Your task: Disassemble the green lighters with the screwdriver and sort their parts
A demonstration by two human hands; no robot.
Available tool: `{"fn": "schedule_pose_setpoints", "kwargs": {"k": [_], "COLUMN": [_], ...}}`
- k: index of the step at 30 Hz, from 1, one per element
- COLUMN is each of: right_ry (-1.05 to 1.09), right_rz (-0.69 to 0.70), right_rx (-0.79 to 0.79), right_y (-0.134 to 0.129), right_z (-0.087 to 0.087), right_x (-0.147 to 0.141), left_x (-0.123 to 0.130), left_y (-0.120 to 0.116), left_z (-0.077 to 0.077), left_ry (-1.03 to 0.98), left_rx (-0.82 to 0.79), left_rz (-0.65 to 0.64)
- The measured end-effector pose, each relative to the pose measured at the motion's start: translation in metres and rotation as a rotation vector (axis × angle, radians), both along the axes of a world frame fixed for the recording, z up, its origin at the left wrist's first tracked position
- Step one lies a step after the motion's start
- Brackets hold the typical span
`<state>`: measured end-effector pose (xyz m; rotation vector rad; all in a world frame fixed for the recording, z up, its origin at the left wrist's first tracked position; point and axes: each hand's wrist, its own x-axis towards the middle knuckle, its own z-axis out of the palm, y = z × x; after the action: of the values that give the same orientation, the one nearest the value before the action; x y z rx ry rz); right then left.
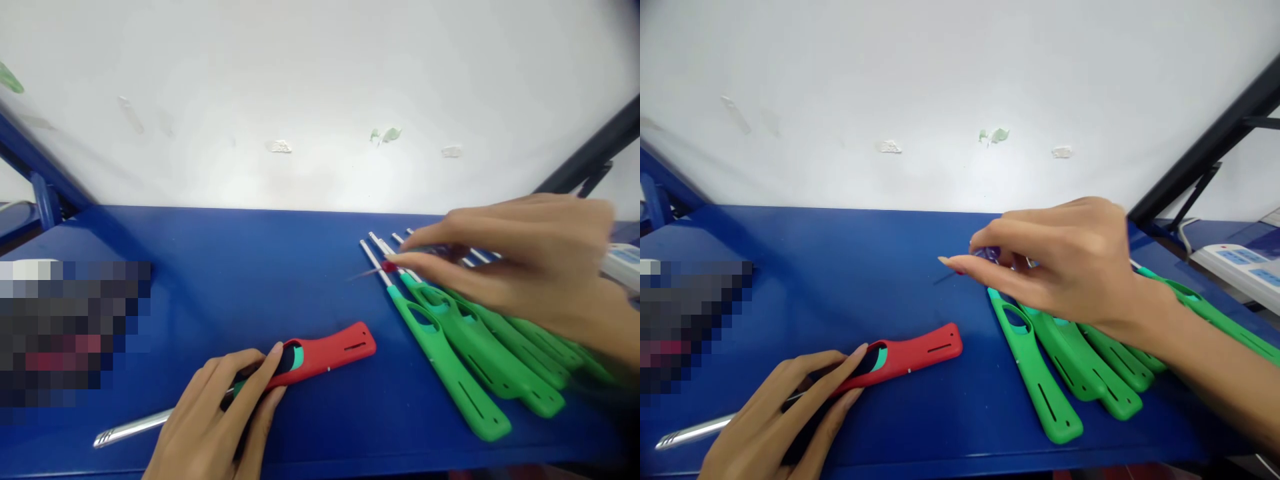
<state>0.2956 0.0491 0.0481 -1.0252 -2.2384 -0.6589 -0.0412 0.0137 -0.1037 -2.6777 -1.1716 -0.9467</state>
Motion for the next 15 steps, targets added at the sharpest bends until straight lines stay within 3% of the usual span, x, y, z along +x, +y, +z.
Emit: {"fn": "schedule_pose_setpoints", "kwargs": {"k": [3,15], "right_ry": [-0.115,-0.401], "right_rz": [0.006,-0.039], "right_rx": [0.026,-0.38], "right_y": [0.011,0.038], "right_z": [-0.015,-0.064], "right_x": [0.005,0.014], "left_x": [-0.001,0.001], "left_y": [0.0,-0.001], "left_z": [0.0,0.009], "left_ry": [0.008,0.01], "left_rx": [0.007,0.032], "left_rz": [-0.003,-0.021]}}
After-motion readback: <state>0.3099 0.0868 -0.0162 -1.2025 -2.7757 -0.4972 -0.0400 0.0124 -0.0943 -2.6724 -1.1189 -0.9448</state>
